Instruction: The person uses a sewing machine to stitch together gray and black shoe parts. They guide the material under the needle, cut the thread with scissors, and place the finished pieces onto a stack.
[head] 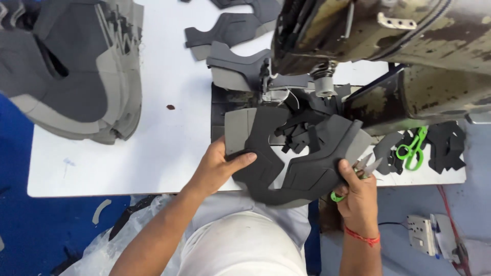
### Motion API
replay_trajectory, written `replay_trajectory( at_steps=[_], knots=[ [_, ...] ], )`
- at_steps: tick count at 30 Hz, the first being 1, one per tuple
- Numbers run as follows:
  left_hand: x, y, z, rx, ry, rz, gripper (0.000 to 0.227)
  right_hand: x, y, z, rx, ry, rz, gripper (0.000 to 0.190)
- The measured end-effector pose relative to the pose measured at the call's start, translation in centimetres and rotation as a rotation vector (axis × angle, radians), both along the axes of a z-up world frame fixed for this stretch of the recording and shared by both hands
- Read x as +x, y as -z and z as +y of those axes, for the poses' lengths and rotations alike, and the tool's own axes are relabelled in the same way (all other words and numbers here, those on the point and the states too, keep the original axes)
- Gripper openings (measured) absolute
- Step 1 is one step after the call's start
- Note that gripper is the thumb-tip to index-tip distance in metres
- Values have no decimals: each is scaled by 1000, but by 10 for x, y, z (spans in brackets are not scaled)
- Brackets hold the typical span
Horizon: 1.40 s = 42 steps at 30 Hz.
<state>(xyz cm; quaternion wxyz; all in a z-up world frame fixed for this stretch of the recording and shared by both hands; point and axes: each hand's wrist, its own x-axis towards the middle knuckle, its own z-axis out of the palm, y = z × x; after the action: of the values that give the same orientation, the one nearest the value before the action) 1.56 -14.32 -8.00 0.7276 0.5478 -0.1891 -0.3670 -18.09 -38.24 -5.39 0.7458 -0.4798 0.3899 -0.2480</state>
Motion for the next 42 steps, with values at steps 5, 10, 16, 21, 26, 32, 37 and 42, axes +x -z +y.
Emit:
replay_trajectory(
  at_steps=[5,10,16,21,26,32,37,42],
  knots=[
    [-11,11,-8,-59,-64,17,39,-2,6,-9,1,12,83,12],
    [-17,13,-13,-96,-157,28,49,-10,1,-15,-486,213,114,11],
    [-24,13,-19,-17,-159,-136,56,-12,-11,35,-552,156,-416,21],
    [-32,9,-19,-64,-130,-134,61,28,3,81,-563,-82,31,23],
    [-31,7,-13,83,-103,-211,63,53,-6,97,-532,-239,115,21],
    [-31,4,-14,121,-85,-289,72,59,-14,99,-763,-302,116,19],
    [-31,12,-14,259,-116,-216,41,60,-12,97,-951,-325,53,17],
    [-21,12,-7,120,-195,-69,34,56,-3,79,-617,-244,107,17]
  ],
)
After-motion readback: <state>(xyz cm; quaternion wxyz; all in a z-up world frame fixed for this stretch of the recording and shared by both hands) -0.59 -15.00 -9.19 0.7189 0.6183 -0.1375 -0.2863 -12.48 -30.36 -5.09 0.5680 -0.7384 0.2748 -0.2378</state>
